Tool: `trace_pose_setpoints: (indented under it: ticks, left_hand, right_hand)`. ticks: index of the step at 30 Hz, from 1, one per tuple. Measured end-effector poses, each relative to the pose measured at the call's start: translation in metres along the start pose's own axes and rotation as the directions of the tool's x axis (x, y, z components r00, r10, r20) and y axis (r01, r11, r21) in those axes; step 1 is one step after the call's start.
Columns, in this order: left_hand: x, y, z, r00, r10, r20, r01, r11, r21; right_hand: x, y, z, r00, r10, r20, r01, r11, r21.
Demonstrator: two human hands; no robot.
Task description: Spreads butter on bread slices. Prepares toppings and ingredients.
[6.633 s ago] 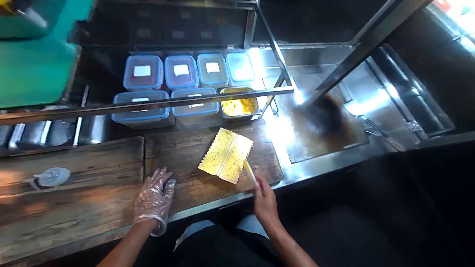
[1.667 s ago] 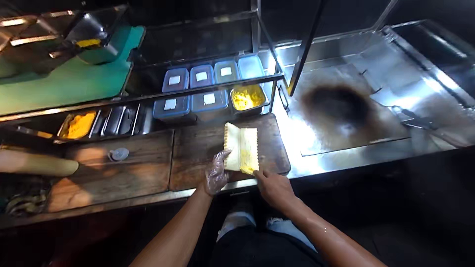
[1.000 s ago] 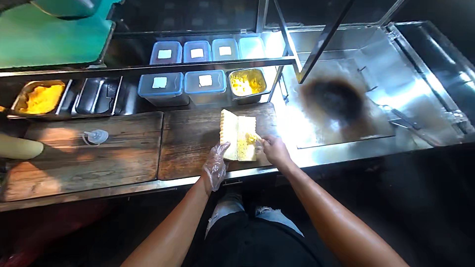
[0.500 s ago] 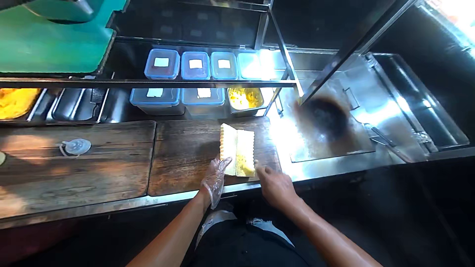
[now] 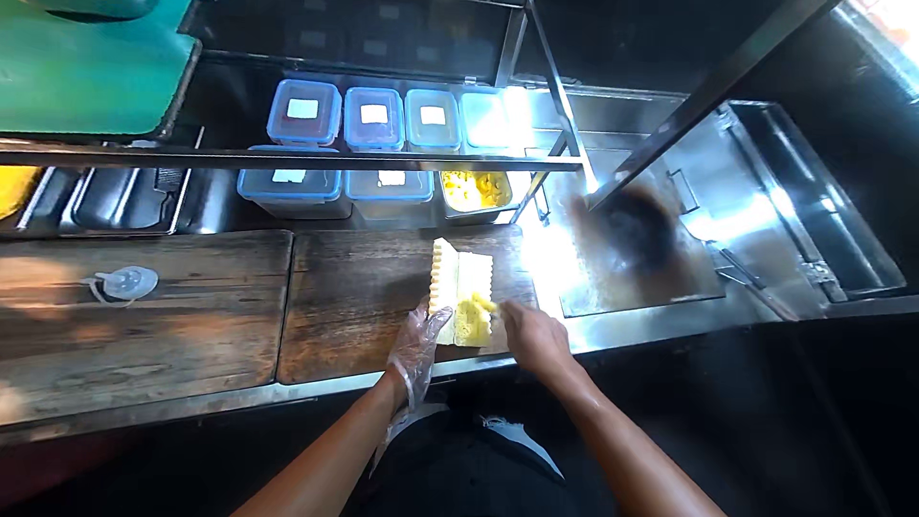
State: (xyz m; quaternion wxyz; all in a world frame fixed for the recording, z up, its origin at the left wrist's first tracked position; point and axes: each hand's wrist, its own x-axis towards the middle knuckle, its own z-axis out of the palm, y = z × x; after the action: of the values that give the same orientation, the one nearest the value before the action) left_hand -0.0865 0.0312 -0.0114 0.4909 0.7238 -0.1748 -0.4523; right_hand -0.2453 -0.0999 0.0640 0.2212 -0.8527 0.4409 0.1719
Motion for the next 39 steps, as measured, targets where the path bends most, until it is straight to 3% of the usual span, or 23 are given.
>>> trace_pose_setpoints:
  ticks: [2, 4, 6, 7, 9, 11, 12, 15, 17, 21, 23, 26, 28, 31, 34, 39]
  left_hand:
    - [-0.001, 0.0, 0.0, 1.0, -0.014, -0.005, 0.013, 0.998, -0.057]
    - [0.002, 0.0, -0.001, 1.0, -0.02, 0.011, 0.021, 0.993, -0.12]
    - [0.003, -0.006, -0.001, 0.999, -0.042, 0.025, 0.047, 0.973, -0.226]
    - [0.004, -0.009, -0.001, 0.998, -0.052, 0.032, 0.059, 0.954, -0.293]
    - [0.004, -0.01, -0.001, 0.997, -0.067, 0.039, 0.077, 0.922, -0.38]
    - [0.002, -0.01, -0.001, 0.995, -0.092, 0.034, 0.098, 0.906, -0.412]
    - [0.003, -0.01, -0.002, 0.994, -0.105, 0.034, 0.109, 0.904, -0.414]
    - [0.011, -0.002, -0.006, 0.992, -0.118, 0.051, 0.129, 0.919, -0.372]
    - [0.014, 0.005, -0.009, 0.99, -0.13, 0.056, 0.141, 0.933, -0.33]
    - [0.016, 0.01, -0.007, 0.986, -0.156, 0.059, 0.167, 0.945, -0.282]
    - [0.019, 0.01, -0.005, 0.984, -0.176, 0.035, 0.179, 0.944, -0.276]
    - [0.027, 0.019, -0.006, 0.982, -0.185, 0.048, 0.191, 0.95, -0.249]
    - [0.027, 0.019, -0.008, 0.981, -0.19, 0.047, 0.196, 0.953, -0.231]
    - [0.025, 0.015, -0.007, 0.98, -0.191, 0.058, 0.199, 0.956, -0.215]
    - [0.027, 0.017, -0.008, 0.984, -0.175, 0.039, 0.179, 0.969, -0.168]
    - [0.026, 0.025, -0.004, 0.986, -0.168, -0.019, 0.166, 0.984, -0.068]
  right_hand:
    - [0.002, 0.003, 0.015, 0.997, -0.062, -0.045, 0.06, 0.997, -0.046]
    - [-0.019, 0.0, 0.019, 0.989, -0.126, 0.076, 0.131, 0.989, -0.069]
    - [-0.027, -0.002, 0.011, 0.97, -0.1, 0.22, 0.09, 0.994, 0.056]
    - [-0.017, 0.0, 0.008, 0.971, -0.082, 0.225, 0.041, 0.983, 0.18]
    - [0.019, 0.006, 0.009, 0.996, -0.068, 0.054, 0.045, 0.935, 0.353]
    - [0.043, 0.007, 0.022, 0.984, -0.078, -0.161, 0.119, 0.957, 0.264]
    - [0.046, 0.007, 0.032, 0.973, -0.112, -0.201, 0.15, 0.971, 0.184]
    - [0.01, 0.01, 0.055, 0.94, -0.277, -0.198, 0.284, 0.959, 0.008]
    - [-0.009, 0.008, 0.052, 0.939, -0.302, -0.163, 0.313, 0.948, 0.051]
    - [0.056, 0.009, 0.035, 0.93, -0.183, -0.319, 0.232, 0.965, 0.123]
    - [0.076, 0.018, 0.045, 0.903, -0.233, -0.362, 0.271, 0.961, 0.058]
    - [0.036, 0.023, 0.059, 0.903, -0.336, -0.269, 0.35, 0.937, 0.004]
    - [0.017, 0.021, 0.052, 0.918, -0.324, -0.23, 0.345, 0.937, 0.053]
    - [0.055, 0.016, 0.03, 0.933, -0.214, -0.29, 0.26, 0.957, 0.131]
    - [0.093, 0.025, 0.039, 0.897, -0.284, -0.34, 0.325, 0.943, 0.069]
    - [0.052, 0.032, 0.038, 0.919, -0.36, -0.159, 0.378, 0.92, 0.104]
